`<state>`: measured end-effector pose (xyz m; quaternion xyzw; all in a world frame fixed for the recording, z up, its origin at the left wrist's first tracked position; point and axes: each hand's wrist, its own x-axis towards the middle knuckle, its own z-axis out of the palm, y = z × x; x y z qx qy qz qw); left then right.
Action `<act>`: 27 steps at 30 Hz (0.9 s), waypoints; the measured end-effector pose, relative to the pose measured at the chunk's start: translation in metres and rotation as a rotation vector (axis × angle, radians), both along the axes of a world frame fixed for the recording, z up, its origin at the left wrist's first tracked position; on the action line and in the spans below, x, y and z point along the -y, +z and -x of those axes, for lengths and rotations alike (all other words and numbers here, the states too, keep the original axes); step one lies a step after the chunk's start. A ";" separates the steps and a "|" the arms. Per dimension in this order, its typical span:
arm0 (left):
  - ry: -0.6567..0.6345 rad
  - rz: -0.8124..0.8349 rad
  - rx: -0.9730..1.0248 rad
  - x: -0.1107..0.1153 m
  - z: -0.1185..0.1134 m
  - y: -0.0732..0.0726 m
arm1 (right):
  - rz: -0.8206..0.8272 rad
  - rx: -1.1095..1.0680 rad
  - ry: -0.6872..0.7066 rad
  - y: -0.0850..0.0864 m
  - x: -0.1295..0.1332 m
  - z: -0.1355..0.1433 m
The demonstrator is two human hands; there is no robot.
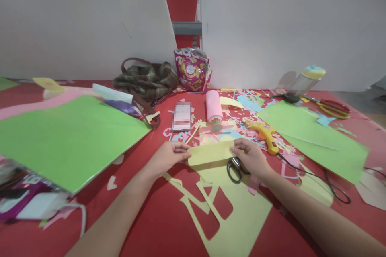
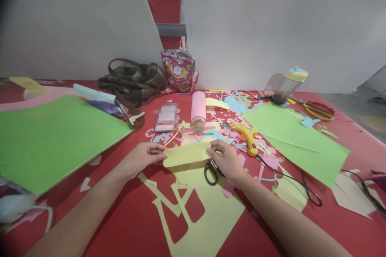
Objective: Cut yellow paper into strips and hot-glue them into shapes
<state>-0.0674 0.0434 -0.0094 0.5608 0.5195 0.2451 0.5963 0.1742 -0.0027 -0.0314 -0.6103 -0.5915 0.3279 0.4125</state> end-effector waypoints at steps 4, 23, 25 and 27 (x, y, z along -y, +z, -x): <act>-0.008 -0.005 0.000 0.000 0.001 -0.002 | 0.012 -0.030 -0.003 0.002 0.001 0.001; 0.044 0.010 0.007 -0.001 0.000 -0.004 | -0.021 0.043 -0.040 0.003 0.001 0.000; 0.056 0.024 0.014 -0.001 0.001 -0.004 | -0.007 0.007 -0.057 0.004 0.002 0.000; 0.076 0.047 0.019 -0.002 0.001 -0.003 | -0.041 -0.020 -0.112 0.005 0.002 -0.001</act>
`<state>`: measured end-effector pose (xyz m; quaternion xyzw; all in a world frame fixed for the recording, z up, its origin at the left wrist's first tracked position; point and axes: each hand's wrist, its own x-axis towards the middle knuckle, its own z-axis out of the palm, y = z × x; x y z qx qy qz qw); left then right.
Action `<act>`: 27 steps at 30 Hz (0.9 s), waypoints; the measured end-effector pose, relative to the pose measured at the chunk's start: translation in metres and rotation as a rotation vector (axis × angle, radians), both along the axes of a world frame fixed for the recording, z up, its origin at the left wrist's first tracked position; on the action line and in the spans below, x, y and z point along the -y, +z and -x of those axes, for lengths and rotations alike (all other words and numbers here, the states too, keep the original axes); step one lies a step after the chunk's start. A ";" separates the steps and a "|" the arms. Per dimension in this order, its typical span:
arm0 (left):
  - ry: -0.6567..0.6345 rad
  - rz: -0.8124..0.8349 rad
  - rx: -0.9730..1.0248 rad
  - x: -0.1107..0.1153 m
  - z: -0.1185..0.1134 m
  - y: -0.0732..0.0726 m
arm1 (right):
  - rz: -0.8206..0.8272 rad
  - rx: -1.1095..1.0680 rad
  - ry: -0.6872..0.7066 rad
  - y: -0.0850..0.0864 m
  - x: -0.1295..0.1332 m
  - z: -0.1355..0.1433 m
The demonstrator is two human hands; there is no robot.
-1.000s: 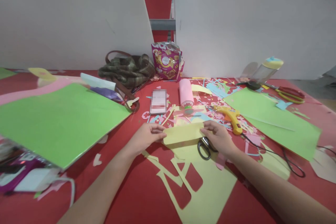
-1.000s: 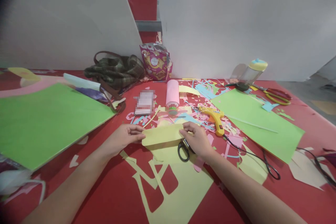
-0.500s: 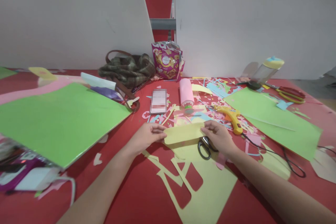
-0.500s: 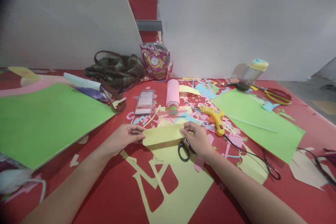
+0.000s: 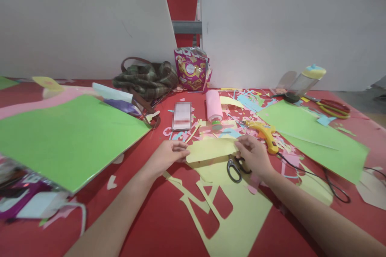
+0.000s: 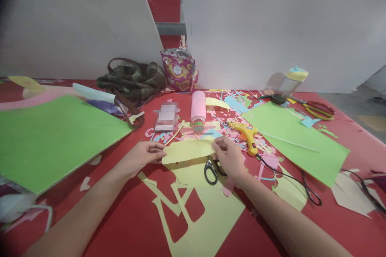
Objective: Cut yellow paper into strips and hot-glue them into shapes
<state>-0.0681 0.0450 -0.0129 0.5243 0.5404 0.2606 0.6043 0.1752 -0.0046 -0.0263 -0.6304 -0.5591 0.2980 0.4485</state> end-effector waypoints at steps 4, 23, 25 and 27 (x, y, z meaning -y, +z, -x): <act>-0.010 0.055 0.009 0.000 0.000 0.002 | -0.239 -0.064 -0.042 0.000 0.001 -0.002; -0.104 -0.148 0.067 0.000 0.001 0.004 | -0.247 0.167 0.222 -0.003 -0.001 -0.002; -0.128 -0.198 -0.034 0.000 0.002 0.001 | -0.272 0.210 0.246 -0.003 0.000 -0.001; -0.135 -0.255 -0.135 0.000 0.003 0.001 | -0.310 0.258 0.274 -0.002 0.001 0.000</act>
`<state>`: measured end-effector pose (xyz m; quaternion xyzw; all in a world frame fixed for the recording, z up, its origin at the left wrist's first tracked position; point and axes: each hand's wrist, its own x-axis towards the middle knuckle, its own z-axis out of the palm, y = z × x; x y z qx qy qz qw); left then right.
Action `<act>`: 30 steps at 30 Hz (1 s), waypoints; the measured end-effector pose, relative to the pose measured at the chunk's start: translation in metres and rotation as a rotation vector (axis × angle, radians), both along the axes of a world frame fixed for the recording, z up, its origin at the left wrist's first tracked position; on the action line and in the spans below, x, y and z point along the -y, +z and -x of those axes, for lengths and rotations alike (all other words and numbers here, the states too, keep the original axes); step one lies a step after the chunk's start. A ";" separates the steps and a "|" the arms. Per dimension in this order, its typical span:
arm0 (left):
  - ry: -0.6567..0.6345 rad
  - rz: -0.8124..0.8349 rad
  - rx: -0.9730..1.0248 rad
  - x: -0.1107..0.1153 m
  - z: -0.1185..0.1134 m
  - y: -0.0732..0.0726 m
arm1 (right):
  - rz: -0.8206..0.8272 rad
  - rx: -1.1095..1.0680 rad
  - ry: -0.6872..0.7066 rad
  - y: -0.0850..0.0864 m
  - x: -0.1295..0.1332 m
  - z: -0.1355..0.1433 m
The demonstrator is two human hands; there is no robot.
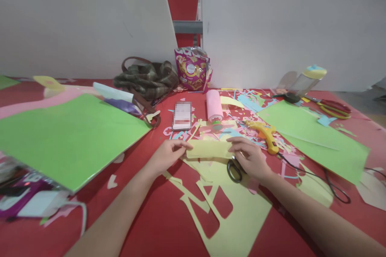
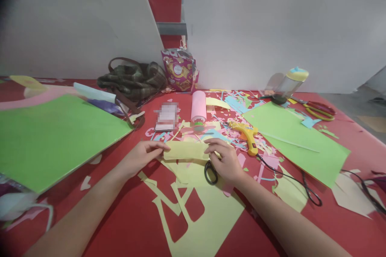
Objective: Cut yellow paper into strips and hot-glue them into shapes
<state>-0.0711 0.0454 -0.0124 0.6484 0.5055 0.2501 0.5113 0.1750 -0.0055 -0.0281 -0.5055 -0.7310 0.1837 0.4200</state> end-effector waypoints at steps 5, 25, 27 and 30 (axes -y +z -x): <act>0.006 -0.176 -0.103 0.003 -0.002 0.006 | -0.148 0.093 0.003 0.000 0.003 0.003; -0.068 -0.177 -0.200 0.002 -0.003 0.011 | -0.040 0.333 0.017 -0.003 0.005 0.005; -0.086 -0.167 -0.220 0.002 -0.003 0.012 | -0.017 0.353 0.022 -0.004 0.005 0.005; -0.109 -0.195 -0.277 0.001 -0.003 0.012 | 0.004 0.362 0.013 -0.006 0.005 0.005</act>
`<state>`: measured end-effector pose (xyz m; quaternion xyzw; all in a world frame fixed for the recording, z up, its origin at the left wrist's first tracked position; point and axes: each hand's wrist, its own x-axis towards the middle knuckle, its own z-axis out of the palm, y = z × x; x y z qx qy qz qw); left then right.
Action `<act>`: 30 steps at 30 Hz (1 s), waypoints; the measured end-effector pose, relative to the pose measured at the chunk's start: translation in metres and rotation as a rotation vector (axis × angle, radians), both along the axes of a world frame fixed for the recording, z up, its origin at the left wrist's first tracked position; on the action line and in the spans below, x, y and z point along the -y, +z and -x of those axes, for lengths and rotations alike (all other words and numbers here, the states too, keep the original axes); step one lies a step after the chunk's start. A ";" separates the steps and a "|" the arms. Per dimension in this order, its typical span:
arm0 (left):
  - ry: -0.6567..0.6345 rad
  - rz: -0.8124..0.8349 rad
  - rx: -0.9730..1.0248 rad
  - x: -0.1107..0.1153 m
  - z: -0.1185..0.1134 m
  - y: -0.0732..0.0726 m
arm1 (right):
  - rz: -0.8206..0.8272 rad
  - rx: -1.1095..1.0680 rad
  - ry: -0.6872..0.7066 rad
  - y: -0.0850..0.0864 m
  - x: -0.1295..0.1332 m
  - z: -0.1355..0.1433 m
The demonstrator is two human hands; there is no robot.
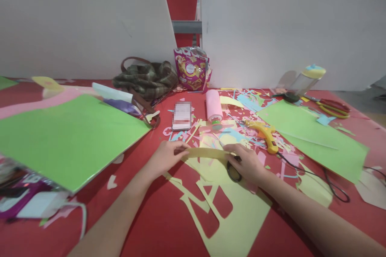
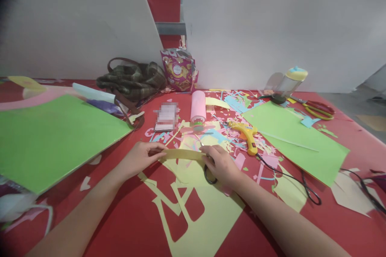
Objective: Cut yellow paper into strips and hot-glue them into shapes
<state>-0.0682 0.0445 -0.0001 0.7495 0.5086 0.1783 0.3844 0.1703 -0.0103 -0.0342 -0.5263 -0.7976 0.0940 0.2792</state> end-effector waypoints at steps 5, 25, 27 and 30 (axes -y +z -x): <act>-0.024 -0.030 -0.071 0.000 0.001 0.001 | 0.095 -0.039 -0.019 0.003 -0.001 0.000; -0.111 0.583 0.357 0.012 -0.006 0.006 | 0.483 -0.730 -0.143 0.013 -0.006 -0.001; -0.197 0.659 0.369 0.016 -0.008 0.008 | 0.540 -0.691 -0.073 0.016 -0.004 0.000; -0.232 0.784 0.422 0.026 -0.017 0.008 | 0.583 -0.585 0.019 0.021 -0.001 0.004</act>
